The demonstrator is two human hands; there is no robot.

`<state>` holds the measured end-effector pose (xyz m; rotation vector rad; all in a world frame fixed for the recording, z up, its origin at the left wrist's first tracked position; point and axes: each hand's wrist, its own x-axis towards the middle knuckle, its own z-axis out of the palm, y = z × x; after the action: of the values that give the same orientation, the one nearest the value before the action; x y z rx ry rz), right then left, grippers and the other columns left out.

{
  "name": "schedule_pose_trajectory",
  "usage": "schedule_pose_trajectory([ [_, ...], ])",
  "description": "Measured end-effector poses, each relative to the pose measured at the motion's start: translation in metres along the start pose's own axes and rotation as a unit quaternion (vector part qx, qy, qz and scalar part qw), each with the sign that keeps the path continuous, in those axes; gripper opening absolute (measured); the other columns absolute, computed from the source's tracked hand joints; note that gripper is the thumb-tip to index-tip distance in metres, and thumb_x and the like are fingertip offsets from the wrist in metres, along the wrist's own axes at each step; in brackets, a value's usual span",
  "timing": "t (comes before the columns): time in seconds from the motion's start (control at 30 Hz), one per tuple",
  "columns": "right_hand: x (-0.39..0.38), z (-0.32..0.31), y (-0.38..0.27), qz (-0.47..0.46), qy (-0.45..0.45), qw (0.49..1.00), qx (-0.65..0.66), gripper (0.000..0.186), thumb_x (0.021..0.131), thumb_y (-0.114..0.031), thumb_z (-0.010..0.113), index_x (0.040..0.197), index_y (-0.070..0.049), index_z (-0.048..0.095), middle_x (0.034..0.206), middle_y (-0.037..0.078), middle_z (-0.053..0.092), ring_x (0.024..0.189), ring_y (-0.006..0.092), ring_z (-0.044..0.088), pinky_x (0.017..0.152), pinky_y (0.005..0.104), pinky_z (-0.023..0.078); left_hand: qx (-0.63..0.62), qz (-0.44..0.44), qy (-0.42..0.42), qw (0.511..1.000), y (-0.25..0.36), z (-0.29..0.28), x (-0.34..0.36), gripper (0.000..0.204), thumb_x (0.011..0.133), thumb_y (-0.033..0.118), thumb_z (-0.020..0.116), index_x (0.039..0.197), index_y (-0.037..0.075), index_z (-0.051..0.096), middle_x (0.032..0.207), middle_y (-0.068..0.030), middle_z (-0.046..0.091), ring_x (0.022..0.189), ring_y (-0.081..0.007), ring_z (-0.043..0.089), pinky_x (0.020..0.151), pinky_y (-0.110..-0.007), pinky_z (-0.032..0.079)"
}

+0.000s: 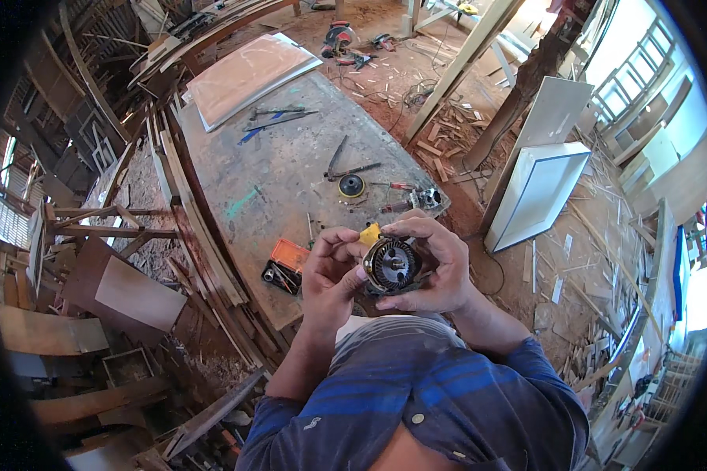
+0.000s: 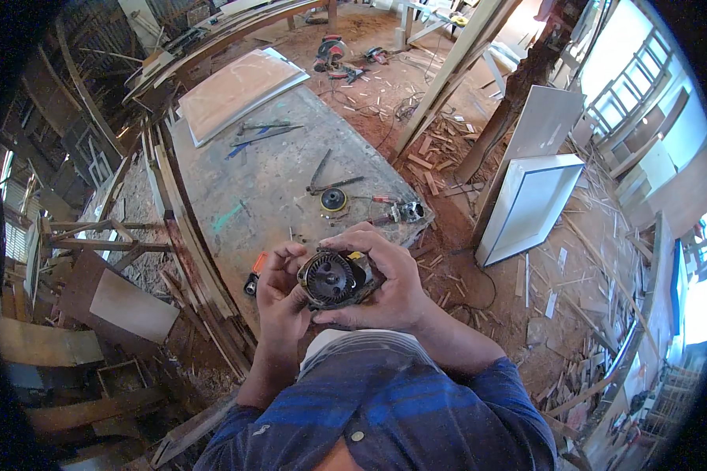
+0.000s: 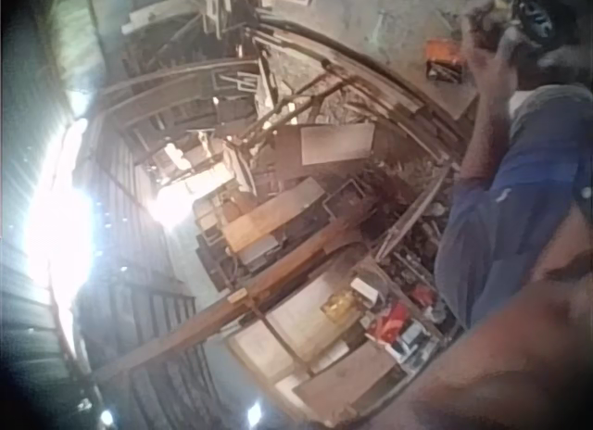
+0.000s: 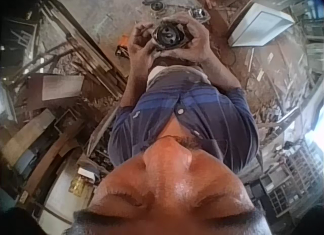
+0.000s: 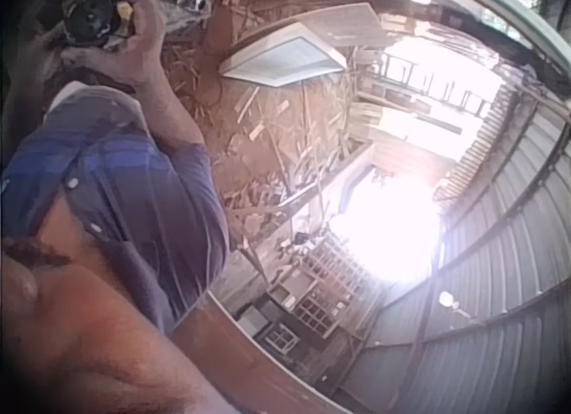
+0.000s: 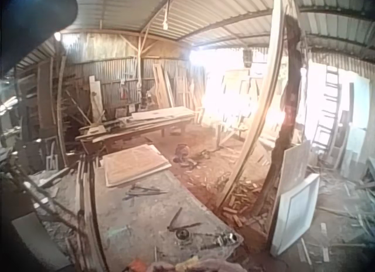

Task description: The person reassembles an angle grinder by fitting the rotor and gear assembly into the plastic housing, attaching the metal gear casing, and adjusting internal components using a screwdriver.

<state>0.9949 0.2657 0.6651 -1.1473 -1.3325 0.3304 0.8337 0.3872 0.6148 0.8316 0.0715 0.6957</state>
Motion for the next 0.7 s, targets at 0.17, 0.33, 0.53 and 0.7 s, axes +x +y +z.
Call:
schedule_pose_trajectory([
  [0.17,0.000,-0.002,-0.001,-0.001,0.010,1.000,-0.017,0.085,0.068,-0.029,0.107,0.137,0.000,0.065,0.123,0.016,0.072,0.115,0.0264,0.071,0.100,0.0378,0.055,-0.039,-0.015,0.019,0.999,-0.002,0.008,0.004,0.057,0.100,0.000,0.076,0.150,0.000,0.048,0.121,-0.0114,0.070,0.111,-0.0150,0.068,0.092,-0.029,0.056],
  [0.33,-0.013,-0.017,0.013,0.075,0.058,0.995,0.007,0.087,0.069,-0.027,0.106,0.137,0.004,0.063,0.124,0.012,0.070,0.117,0.0200,0.067,0.104,0.0346,0.052,0.221,-0.080,0.196,0.952,-0.021,-0.032,-0.007,0.035,0.099,0.006,0.079,0.131,-0.001,0.067,0.096,-0.0053,0.073,0.089,-0.0147,0.072,0.079,-0.032,0.058],
  [0.53,-0.045,-0.046,0.096,0.232,0.174,0.957,0.018,0.073,0.077,-0.024,0.100,0.137,0.000,0.064,0.118,0.007,0.074,0.112,0.0152,0.069,0.104,0.0333,0.054,0.623,-0.106,0.198,0.750,-0.077,-0.129,-0.091,0.031,0.090,0.022,0.087,0.080,-0.002,0.072,0.062,-0.0111,0.064,0.059,-0.0166,0.065,0.060,-0.037,0.051],
  [0.7,-0.072,-0.053,0.217,0.309,0.113,0.934,-0.138,0.068,0.078,-0.031,0.097,0.131,0.001,0.067,0.115,0.011,0.077,0.109,0.0205,0.073,0.100,0.0352,0.056,0.634,-0.174,0.277,0.700,-0.131,-0.178,-0.183,0.039,0.088,0.029,0.089,0.074,-0.002,0.070,0.064,-0.0148,0.068,0.061,-0.0254,0.067,0.063,-0.041,0.052],
])
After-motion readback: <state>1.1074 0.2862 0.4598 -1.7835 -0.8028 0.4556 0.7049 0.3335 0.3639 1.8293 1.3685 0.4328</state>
